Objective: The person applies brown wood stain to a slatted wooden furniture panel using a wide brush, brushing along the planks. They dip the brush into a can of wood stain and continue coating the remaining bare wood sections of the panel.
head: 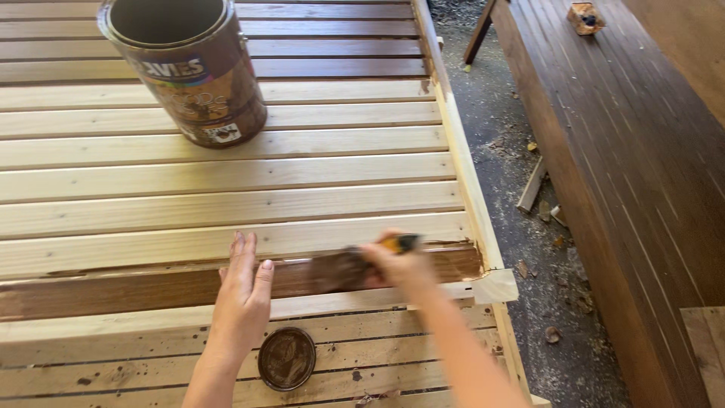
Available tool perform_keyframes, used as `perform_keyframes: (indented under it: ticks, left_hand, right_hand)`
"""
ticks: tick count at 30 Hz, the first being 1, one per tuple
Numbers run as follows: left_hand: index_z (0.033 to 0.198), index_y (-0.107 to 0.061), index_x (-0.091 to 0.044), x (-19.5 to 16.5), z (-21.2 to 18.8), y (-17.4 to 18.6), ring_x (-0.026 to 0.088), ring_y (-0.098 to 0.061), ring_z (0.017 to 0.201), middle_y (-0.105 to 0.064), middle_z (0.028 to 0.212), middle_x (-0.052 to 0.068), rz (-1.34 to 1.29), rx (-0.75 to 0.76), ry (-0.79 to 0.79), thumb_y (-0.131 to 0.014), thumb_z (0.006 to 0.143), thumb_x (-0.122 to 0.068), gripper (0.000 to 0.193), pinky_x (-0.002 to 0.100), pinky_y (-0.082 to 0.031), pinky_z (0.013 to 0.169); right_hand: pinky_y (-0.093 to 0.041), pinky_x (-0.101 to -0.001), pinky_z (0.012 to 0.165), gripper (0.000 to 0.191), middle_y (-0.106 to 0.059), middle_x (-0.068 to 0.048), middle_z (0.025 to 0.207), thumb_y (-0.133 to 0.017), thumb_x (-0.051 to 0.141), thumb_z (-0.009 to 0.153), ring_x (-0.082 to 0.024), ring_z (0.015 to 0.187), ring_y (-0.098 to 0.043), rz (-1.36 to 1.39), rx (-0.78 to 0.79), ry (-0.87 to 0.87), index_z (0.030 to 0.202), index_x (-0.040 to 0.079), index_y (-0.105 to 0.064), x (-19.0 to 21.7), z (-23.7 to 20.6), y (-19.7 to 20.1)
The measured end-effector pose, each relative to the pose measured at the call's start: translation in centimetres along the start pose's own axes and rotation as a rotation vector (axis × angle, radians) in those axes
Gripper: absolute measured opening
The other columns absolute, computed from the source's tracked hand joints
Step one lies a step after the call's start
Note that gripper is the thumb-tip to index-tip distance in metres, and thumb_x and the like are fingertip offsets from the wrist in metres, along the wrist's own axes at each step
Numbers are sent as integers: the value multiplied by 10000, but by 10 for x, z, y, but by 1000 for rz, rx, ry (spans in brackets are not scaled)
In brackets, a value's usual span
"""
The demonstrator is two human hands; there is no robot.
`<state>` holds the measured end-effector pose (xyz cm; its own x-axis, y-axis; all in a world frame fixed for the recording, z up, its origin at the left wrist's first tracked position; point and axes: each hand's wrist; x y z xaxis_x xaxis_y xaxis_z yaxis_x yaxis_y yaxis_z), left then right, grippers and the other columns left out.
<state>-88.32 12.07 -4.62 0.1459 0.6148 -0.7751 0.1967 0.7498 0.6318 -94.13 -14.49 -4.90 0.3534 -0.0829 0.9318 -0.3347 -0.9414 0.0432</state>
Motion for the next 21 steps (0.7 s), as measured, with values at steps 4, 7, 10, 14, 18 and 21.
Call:
perform_keyframes:
  ticks: [4, 7, 10, 14, 18, 21]
  left_hand:
    - [1571, -309, -59, 5, -3, 34, 286, -136, 1567, -207, 1679, 167, 9, -89, 54, -413, 1005, -356, 648, 494, -44, 1239]
    - [1575, -300, -45, 3, -5, 53, 285, -128, 1579, -215, 1677, 175, 24, -149, 60, -400, 1009, -350, 650, 476, -40, 1247]
    - [1572, -292, -40, -1, -7, 59, 279, -113, 1580, -206, 1683, 168, 17, -156, 61, -390, 1006, -349, 652, 462, -32, 1241]
    - [1581, -263, -66, -6, -6, 45, 253, -93, 1571, -170, 1689, 136, 0, -88, 106, -377, 996, -379, 673, 447, -10, 1241]
    - [1583, -228, -70, -5, -1, 28, 242, -65, 1577, -154, 1692, 116, -9, -21, 130, -346, 1011, -410, 676, 442, -5, 1241]
    - [1580, -246, -72, 1, 0, 22, 246, -68, 1576, -150, 1692, 126, -28, -23, 123, -352, 1010, -410, 671, 463, -7, 1239]
  right_hand:
    - [-482, -236, 428, 226, -645, -17, 599, -811, 227, 893, -82, 493, -602, -42, 96, 316, 783, 72, -689, -7, 9, -158]
    - [-525, -247, 424, 232, -659, -16, 624, -795, 209, 875, -82, 501, -636, 64, 213, 220, 762, 61, -657, -5, 25, -181]
    - [-487, -250, 410, 215, -641, -33, 623, -791, 202, 894, -96, 470, -607, 63, 242, 183, 788, 43, -692, -1, 32, -130]
    - [-459, -226, 413, 230, -648, -4, 587, -773, 342, 874, -77, 455, -587, -253, 67, 25, 808, 130, -713, 18, 18, 34]
    - [-567, -306, 489, 179, -738, -130, 710, -787, 223, 826, -181, 532, -663, -350, -315, -123, 857, 57, -726, 34, -5, 175]
    - [-579, -288, 519, 125, -733, -135, 792, -760, 158, 874, -186, 590, -693, -240, -222, 92, 908, 43, -723, 37, -11, 215]
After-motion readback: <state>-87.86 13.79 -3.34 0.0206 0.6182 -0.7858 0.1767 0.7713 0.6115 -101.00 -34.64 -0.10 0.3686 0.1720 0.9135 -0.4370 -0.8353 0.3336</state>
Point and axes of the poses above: each hand's wrist, its own z-axis towards the middle knuckle, its own y-axis out of the back of the hand, x = y × z
